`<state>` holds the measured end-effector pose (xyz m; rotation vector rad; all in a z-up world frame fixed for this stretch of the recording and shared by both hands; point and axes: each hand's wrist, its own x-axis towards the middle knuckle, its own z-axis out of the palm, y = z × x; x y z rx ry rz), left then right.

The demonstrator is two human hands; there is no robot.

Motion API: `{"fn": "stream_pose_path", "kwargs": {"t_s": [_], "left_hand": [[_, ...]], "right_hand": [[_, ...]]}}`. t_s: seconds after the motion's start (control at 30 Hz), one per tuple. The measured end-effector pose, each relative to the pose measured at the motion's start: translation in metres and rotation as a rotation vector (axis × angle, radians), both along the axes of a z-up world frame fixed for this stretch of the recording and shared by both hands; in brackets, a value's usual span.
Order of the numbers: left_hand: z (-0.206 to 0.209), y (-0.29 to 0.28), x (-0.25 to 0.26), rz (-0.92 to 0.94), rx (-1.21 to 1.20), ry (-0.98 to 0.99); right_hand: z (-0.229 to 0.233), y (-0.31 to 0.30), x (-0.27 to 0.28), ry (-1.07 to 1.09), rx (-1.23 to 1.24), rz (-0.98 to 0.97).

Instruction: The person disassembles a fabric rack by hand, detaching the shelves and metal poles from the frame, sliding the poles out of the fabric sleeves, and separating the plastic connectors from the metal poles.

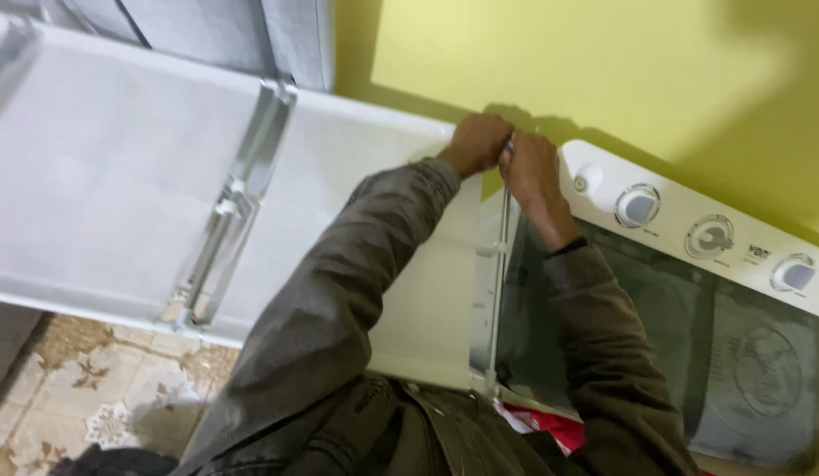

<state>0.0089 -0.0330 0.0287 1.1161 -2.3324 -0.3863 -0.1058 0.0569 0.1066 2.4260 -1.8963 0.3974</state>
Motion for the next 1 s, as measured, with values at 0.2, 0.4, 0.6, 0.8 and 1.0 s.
{"fn": "stream_pose_path", "kwargs": {"t_s": [0.2, 0.4, 0.6, 0.8, 1.0], "left_hand": [[0.009, 0.005, 0.002, -0.015, 0.096, -0.05], [0.045, 0.031, 0.049, -0.061, -0.02, -0.163], [0.066, 0.125, 0.135, -0.148, 0.026, -0.445], [0.108, 0.253, 0.216, -0.263, 0.274, -0.415], [0.106, 0.352, 0.285, 0.122, 0.075, 0.307]], "right_hand": [[-0.004, -0.003, 0.003, -0.034, 0.01, -0.04], [-0.007, -0.002, -0.002, -0.052, -0.052, 0.011], [-0.013, -0.002, -0.012, -0.161, -0.134, 0.094], [-0.022, -0.003, -0.023, -0.199, -0.097, 0.124], [-0.039, -0.002, -0.042, -0.123, -0.107, 0.213]]}}
